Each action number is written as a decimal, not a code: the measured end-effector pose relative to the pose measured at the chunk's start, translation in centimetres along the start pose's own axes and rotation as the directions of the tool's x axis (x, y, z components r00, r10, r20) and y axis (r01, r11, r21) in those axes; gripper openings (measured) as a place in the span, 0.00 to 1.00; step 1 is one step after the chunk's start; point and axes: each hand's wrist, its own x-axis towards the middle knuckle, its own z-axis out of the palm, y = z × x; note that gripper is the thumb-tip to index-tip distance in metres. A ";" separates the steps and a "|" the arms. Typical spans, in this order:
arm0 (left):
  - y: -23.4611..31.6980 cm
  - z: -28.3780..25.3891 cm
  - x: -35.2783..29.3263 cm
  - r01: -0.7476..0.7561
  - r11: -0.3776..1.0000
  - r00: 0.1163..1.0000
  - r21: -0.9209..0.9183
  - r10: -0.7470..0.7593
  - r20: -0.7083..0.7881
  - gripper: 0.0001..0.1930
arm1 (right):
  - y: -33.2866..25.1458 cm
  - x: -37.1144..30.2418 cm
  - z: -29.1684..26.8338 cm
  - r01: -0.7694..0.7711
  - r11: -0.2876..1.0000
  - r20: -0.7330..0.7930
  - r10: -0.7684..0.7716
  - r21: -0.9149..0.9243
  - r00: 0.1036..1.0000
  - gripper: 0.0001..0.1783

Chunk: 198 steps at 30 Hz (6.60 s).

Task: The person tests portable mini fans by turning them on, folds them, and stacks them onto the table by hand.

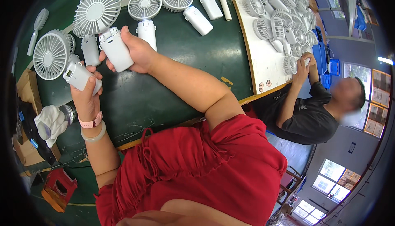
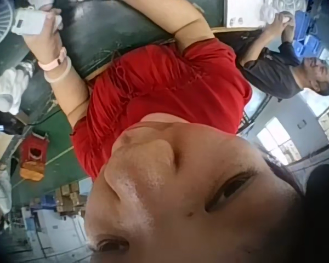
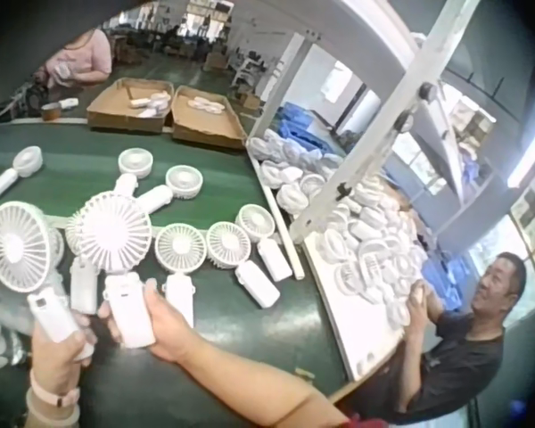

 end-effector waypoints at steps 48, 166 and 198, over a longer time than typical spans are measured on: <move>-1.9 0.0 0.2 -0.134 0.863 0.990 0.488 0.093 0.107 0.25 | -1.7 -0.6 0.8 0.110 0.994 -0.052 -0.110 -0.003 0.993 0.25; -0.3 -1.8 -0.2 0.192 0.792 0.897 -0.580 0.097 0.430 0.48 | -6.4 -7.1 12.6 0.480 0.799 0.252 -0.411 -0.363 0.876 0.12; 0.0 -1.4 0.2 0.210 0.781 0.903 -0.588 0.075 0.424 0.50 | -10.5 -7.6 15.3 -0.012 0.998 0.612 0.050 -0.066 0.790 0.13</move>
